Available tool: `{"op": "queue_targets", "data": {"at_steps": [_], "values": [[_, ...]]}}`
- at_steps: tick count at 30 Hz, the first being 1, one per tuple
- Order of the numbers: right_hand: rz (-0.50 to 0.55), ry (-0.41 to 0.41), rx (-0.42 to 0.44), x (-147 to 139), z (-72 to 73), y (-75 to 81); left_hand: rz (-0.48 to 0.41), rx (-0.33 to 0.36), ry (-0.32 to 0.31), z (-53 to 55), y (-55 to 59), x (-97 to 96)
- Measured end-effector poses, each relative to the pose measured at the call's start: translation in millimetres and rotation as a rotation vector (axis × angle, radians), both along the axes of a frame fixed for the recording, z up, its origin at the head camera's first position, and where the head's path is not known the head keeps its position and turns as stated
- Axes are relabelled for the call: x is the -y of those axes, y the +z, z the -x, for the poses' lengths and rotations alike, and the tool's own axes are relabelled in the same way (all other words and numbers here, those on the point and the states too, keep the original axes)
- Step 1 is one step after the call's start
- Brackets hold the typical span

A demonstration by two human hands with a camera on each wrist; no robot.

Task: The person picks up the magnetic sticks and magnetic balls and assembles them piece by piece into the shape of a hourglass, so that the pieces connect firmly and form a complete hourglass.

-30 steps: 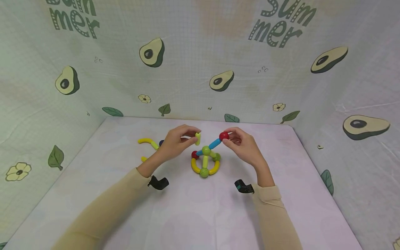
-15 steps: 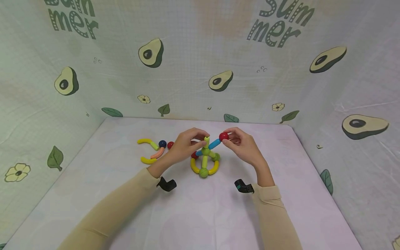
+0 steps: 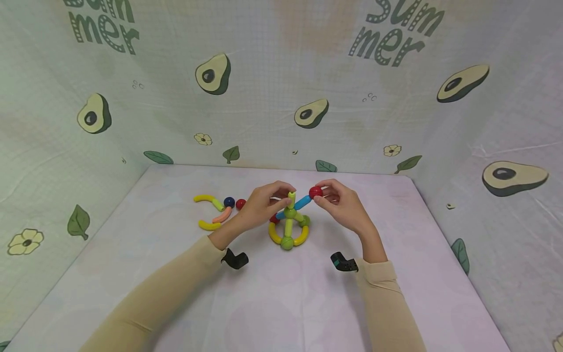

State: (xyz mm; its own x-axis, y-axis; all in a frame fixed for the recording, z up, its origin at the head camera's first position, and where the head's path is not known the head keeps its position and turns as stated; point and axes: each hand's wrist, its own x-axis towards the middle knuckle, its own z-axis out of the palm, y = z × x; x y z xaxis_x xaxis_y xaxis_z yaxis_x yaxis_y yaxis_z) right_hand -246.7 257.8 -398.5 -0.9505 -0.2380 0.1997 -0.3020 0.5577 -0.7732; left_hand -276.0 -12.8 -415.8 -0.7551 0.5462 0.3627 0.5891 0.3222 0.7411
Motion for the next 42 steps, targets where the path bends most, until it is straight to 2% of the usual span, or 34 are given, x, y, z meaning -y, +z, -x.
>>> {"op": "queue_targets", "data": {"at_steps": [3, 8, 11, 15, 21, 26, 33, 37, 42], "values": [[-0.003, -0.005, 0.0, 0.1, -1.0, 0.4, 0.01, 0.005, -0.01, 0.5, 0.3, 1.1], [-0.005, -0.011, 0.005, 0.8, -1.1, 1.2, 0.039, -0.026, -0.022, 3.1, 2.6, 10.2], [-0.002, -0.011, 0.011, 0.8, -0.7, 1.6, 0.053, -0.063, -0.015, 7.4, 6.2, 21.5], [-0.005, -0.008, 0.011, 1.2, -0.8, 2.0, 0.092, -0.102, 0.037, 16.2, 9.6, 45.6], [-0.008, -0.012, 0.019, 1.2, -1.1, 1.5, 0.162, -0.054, 0.12, 31.2, 2.2, 88.0], [-0.011, -0.018, 0.022, 0.9, -1.5, 0.5, 0.26, 0.003, 0.146, 39.8, -9.8, 109.5], [-0.012, -0.027, 0.032, 0.7, -2.6, -0.5, 0.423, 0.083, 0.185, 40.5, -24.4, 114.2], [-0.005, -0.02, 0.024, 0.7, -2.3, -0.4, 0.478, 0.064, 0.178, 39.5, -29.5, 113.4], [-0.005, -0.013, 0.014, 0.1, -1.2, -0.4, 0.503, 0.036, 0.149, 38.6, -34.4, 112.5]]}}
